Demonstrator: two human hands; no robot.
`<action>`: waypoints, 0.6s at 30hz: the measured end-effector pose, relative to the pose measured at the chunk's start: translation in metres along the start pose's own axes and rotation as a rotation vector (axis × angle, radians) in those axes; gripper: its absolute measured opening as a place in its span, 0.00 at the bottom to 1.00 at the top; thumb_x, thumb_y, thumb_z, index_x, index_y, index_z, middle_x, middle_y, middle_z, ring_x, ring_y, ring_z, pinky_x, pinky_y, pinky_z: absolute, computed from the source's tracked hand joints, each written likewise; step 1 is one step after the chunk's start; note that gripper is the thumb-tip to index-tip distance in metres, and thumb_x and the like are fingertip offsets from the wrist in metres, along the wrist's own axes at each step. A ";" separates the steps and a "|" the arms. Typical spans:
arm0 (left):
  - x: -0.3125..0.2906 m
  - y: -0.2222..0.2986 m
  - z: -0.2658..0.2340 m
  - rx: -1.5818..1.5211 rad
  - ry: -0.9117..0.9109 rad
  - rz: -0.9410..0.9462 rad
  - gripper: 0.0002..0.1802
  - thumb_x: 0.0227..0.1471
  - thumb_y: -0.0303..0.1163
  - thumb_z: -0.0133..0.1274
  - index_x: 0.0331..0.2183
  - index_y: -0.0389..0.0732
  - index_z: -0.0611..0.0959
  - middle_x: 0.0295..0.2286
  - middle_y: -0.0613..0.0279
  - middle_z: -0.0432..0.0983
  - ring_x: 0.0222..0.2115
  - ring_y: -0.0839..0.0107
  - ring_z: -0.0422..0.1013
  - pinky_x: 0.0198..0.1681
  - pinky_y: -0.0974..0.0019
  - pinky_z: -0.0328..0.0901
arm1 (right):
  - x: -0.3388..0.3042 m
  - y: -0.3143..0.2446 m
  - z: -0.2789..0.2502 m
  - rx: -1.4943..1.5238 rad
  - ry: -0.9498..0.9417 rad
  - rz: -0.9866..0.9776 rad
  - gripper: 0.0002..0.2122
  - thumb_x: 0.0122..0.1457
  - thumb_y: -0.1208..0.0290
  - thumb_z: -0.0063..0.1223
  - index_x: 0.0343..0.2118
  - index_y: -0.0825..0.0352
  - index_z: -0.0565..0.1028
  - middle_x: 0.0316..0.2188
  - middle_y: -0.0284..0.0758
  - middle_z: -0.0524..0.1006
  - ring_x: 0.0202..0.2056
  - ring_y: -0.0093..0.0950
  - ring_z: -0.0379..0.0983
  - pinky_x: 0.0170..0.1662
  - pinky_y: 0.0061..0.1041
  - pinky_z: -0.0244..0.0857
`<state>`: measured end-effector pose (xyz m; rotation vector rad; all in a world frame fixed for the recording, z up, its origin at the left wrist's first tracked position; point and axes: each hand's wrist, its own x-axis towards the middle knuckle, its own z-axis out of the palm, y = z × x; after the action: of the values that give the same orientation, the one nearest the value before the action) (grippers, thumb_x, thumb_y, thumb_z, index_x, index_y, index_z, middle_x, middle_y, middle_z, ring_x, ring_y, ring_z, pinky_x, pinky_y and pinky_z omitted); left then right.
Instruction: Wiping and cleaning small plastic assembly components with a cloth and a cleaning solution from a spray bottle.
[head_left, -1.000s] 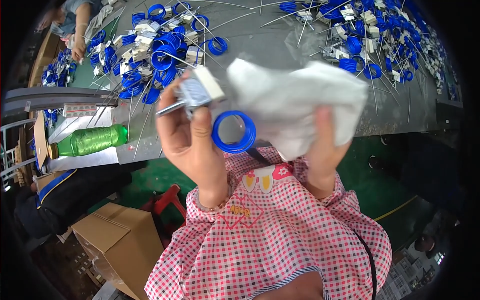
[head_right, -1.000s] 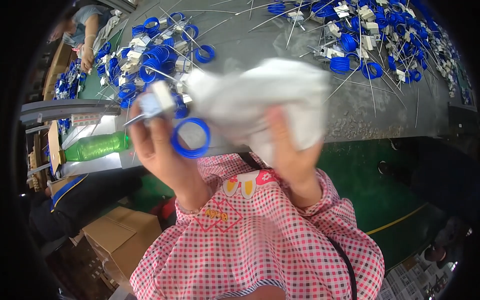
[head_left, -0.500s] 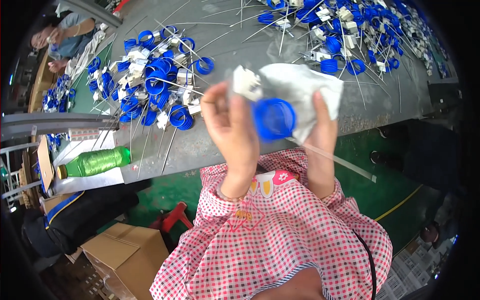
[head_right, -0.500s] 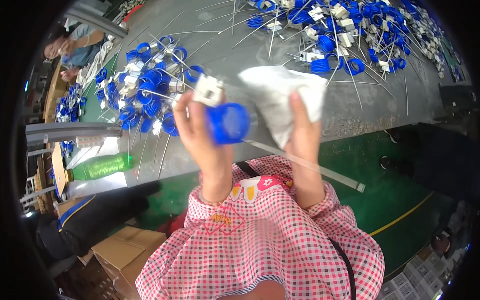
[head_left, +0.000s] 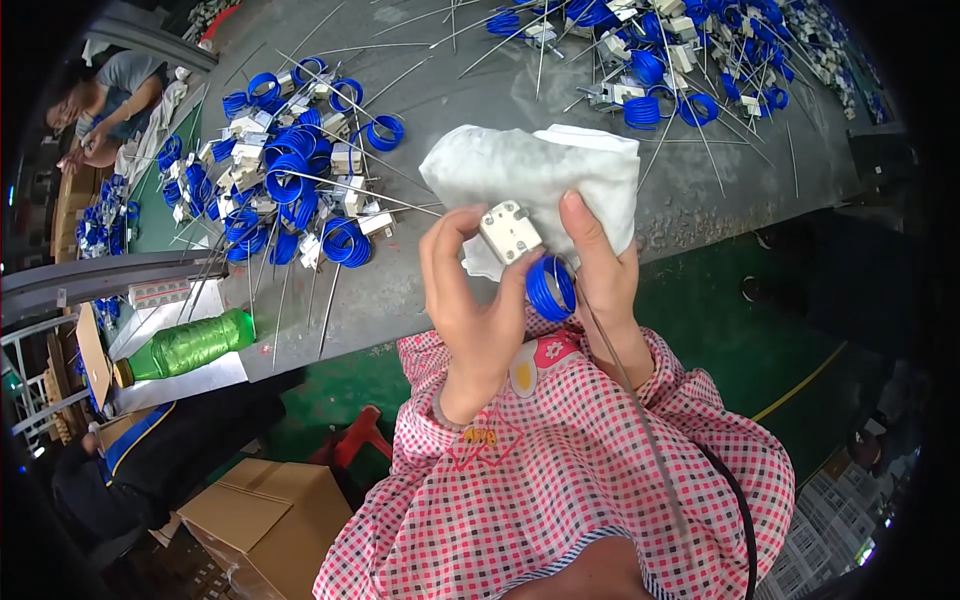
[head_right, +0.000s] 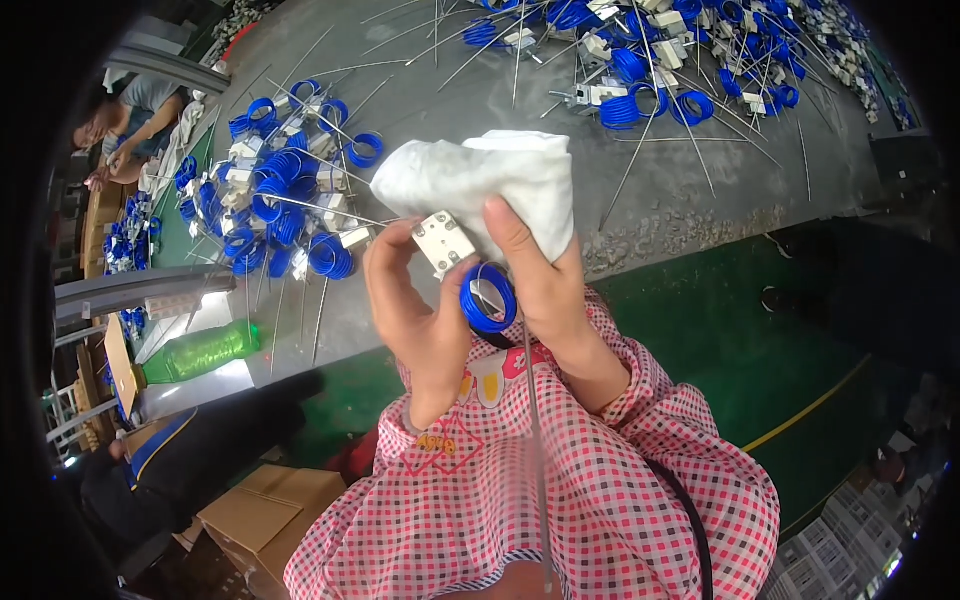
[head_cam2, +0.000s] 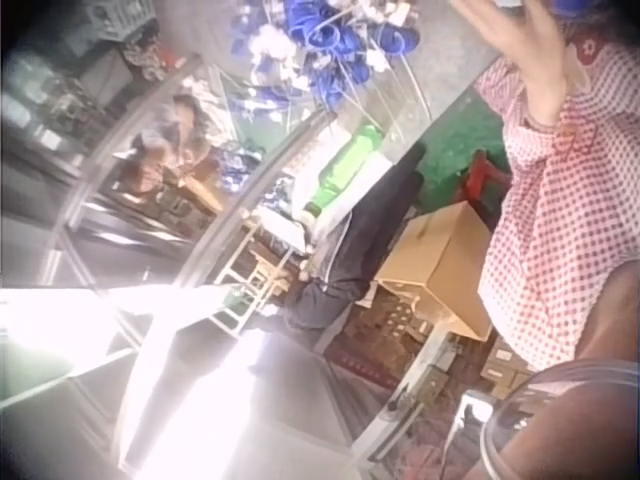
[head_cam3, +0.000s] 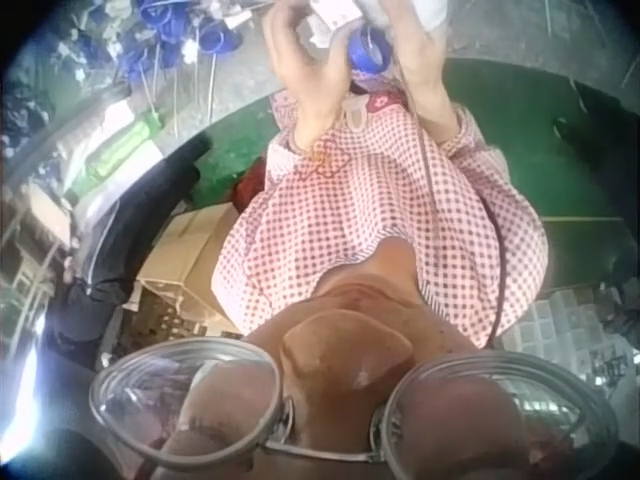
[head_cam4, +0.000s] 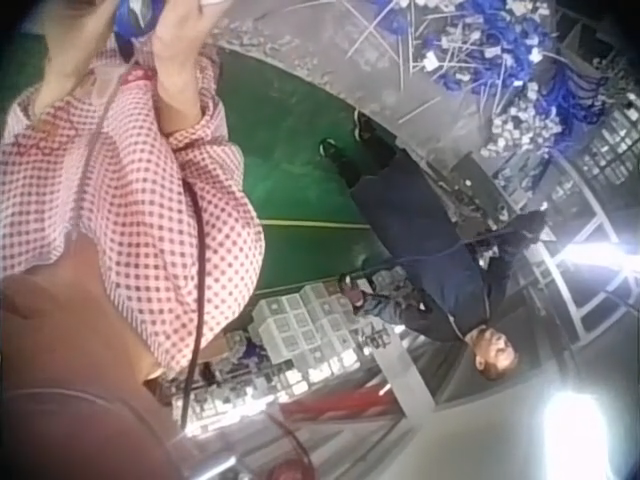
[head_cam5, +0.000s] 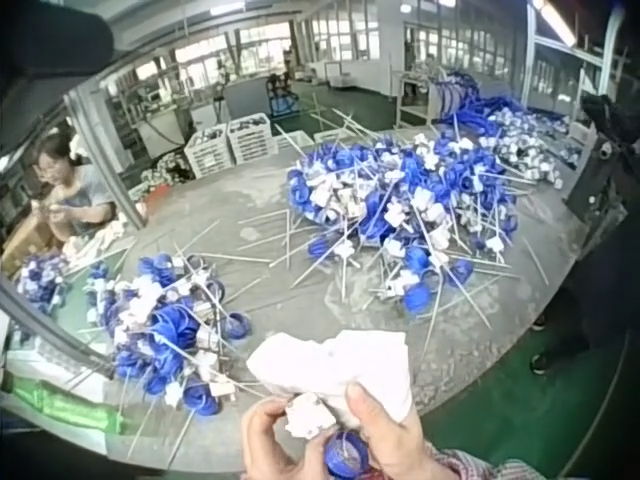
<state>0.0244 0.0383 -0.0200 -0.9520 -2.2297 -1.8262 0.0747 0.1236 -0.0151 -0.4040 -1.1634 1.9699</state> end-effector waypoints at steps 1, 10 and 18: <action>-0.001 -0.002 0.003 0.000 0.002 0.001 0.25 0.29 0.20 0.58 0.36 0.33 0.70 0.33 0.55 0.66 0.34 0.61 0.65 0.39 0.66 0.59 | 0.000 -0.001 0.001 0.041 0.010 0.029 0.17 0.55 0.75 0.42 0.47 0.71 0.59 0.43 0.36 0.65 0.43 0.24 0.63 0.46 0.21 0.56; -0.008 -0.009 0.018 -0.318 0.128 -0.171 0.24 0.32 0.17 0.56 0.36 0.33 0.68 0.33 0.57 0.66 0.37 0.67 0.65 0.41 0.69 0.60 | 0.000 0.009 -0.005 0.226 0.100 0.149 0.18 0.54 0.73 0.41 0.48 0.72 0.58 0.44 0.39 0.65 0.44 0.28 0.63 0.47 0.25 0.57; 0.009 -0.015 0.012 -0.643 0.165 -0.344 0.27 0.37 0.13 0.51 0.43 0.31 0.64 0.38 0.59 0.64 0.40 0.71 0.63 0.42 0.70 0.61 | -0.002 0.013 -0.013 0.261 0.132 0.178 0.19 0.56 0.68 0.35 0.49 0.72 0.57 0.44 0.42 0.65 0.46 0.33 0.63 0.49 0.31 0.57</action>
<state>0.0124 0.0516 -0.0317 -0.4559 -1.8110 -2.7495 0.0778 0.1268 -0.0333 -0.5055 -0.7972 2.1794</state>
